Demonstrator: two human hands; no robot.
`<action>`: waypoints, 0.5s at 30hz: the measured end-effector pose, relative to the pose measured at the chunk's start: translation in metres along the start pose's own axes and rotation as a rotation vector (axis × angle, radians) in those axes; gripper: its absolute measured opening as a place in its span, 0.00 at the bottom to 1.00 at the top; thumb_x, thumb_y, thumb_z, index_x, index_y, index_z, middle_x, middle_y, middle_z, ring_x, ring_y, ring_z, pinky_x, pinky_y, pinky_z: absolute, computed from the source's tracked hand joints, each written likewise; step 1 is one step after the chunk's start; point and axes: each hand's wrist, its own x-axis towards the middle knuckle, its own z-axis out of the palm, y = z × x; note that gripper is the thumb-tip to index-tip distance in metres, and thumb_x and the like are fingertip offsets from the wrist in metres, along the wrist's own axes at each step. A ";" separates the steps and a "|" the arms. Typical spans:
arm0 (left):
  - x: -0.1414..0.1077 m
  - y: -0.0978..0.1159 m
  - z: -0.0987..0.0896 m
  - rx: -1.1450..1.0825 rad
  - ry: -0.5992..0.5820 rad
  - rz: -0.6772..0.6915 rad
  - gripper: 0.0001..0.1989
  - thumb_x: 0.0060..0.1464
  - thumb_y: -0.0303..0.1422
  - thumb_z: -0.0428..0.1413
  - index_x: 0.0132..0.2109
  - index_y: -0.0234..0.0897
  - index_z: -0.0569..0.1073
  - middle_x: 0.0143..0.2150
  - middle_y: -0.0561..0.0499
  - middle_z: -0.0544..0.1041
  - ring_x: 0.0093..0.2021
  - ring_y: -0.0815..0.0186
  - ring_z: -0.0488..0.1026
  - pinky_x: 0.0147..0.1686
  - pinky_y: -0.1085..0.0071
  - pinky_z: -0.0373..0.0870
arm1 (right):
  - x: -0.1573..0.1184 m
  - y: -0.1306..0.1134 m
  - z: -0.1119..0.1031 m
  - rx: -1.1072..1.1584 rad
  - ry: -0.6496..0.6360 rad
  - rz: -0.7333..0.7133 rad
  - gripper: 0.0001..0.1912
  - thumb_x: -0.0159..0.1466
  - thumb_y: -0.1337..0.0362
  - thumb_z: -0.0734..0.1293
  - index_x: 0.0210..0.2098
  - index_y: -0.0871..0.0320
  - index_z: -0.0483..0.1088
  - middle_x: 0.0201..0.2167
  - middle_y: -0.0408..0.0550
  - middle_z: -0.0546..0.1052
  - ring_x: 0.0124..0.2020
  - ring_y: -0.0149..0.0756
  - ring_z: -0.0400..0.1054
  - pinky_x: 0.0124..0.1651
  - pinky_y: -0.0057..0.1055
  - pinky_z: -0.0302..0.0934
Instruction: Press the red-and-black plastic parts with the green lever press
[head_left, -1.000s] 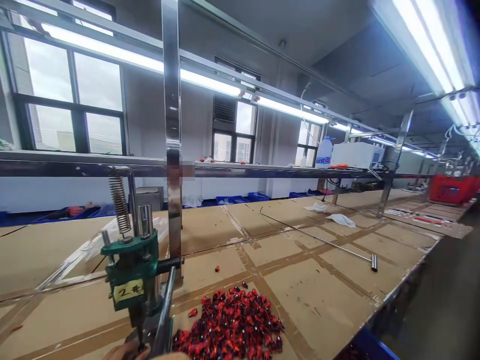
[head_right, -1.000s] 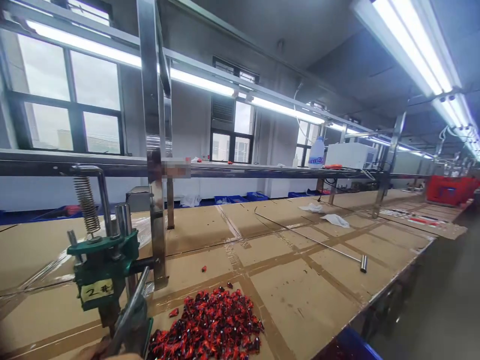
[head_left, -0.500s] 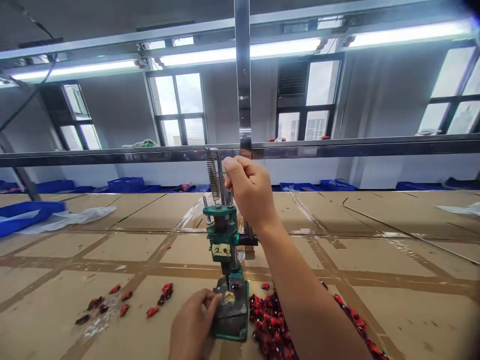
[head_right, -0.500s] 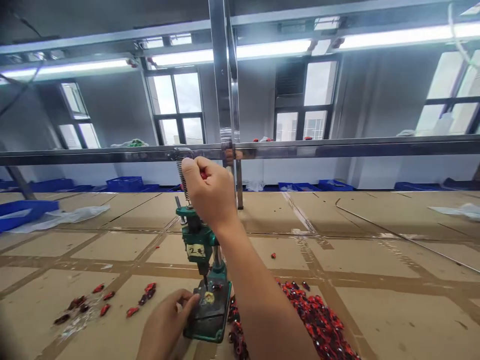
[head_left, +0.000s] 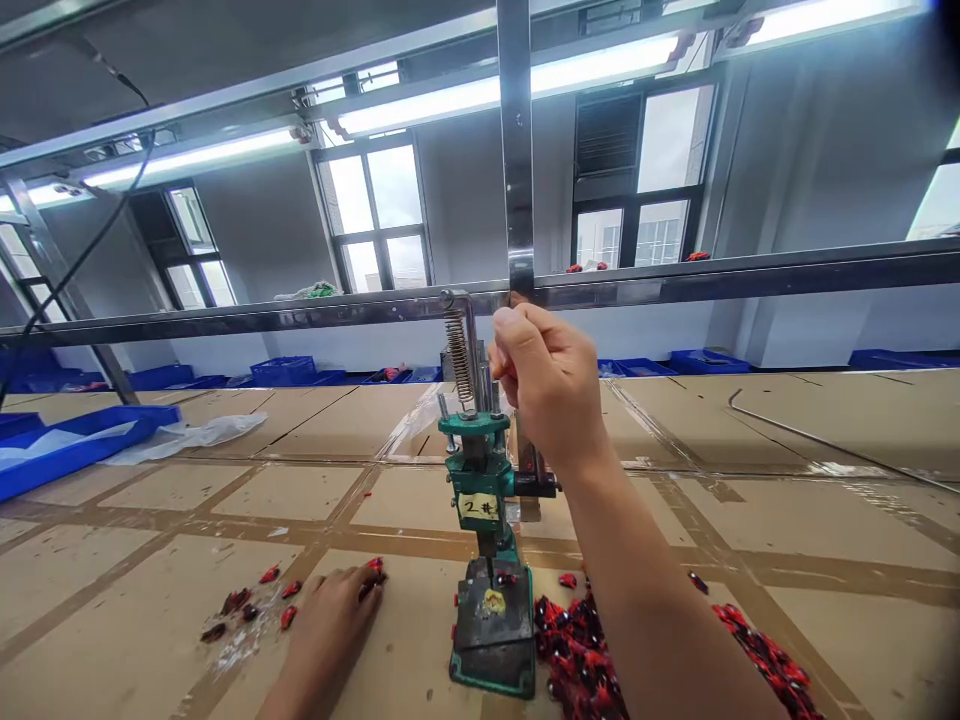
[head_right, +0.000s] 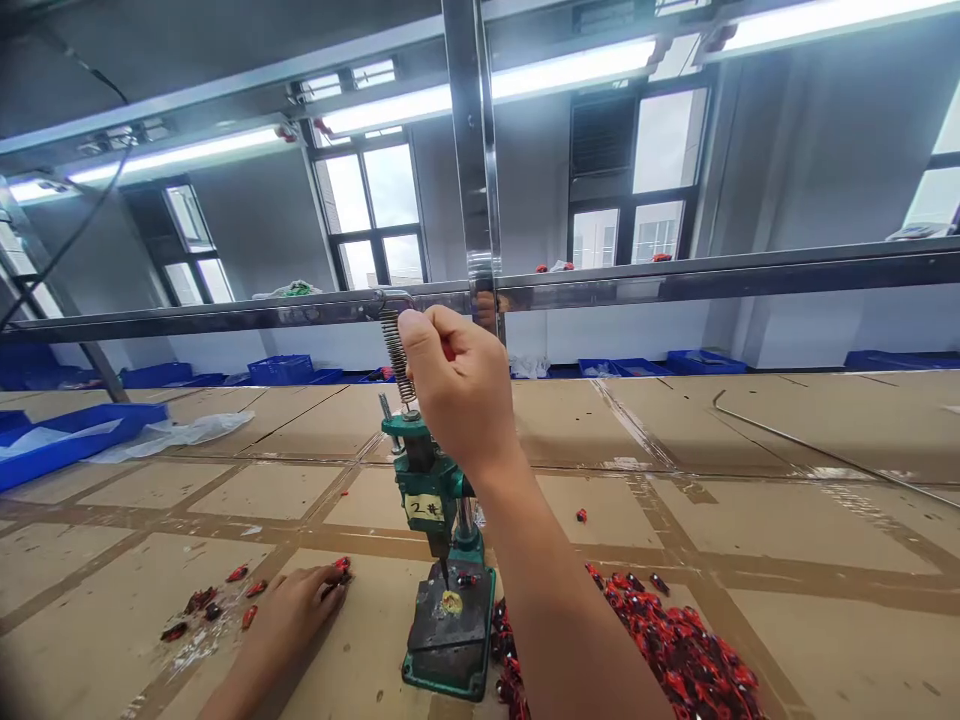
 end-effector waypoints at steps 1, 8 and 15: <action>-0.001 0.001 0.000 -0.068 0.021 0.010 0.17 0.58 0.42 0.49 0.43 0.40 0.79 0.44 0.47 0.82 0.46 0.54 0.77 0.49 0.60 0.67 | 0.000 0.000 0.000 0.003 0.000 -0.001 0.23 0.70 0.55 0.62 0.21 0.58 0.61 0.20 0.40 0.62 0.21 0.24 0.54 0.24 0.27 0.50; -0.020 0.043 0.008 -0.637 0.086 -0.189 0.27 0.58 0.55 0.47 0.47 0.41 0.80 0.45 0.48 0.82 0.40 0.58 0.78 0.41 0.67 0.74 | 0.001 0.000 -0.001 -0.001 -0.002 0.001 0.24 0.70 0.54 0.62 0.21 0.58 0.59 0.20 0.40 0.60 0.21 0.24 0.52 0.24 0.28 0.48; -0.041 0.115 0.029 -0.465 0.045 -0.045 0.23 0.66 0.43 0.38 0.39 0.39 0.74 0.41 0.42 0.76 0.39 0.59 0.75 0.41 0.67 0.70 | 0.000 0.002 -0.001 0.004 0.001 0.002 0.23 0.70 0.53 0.61 0.22 0.58 0.58 0.22 0.41 0.62 0.22 0.25 0.53 0.25 0.28 0.49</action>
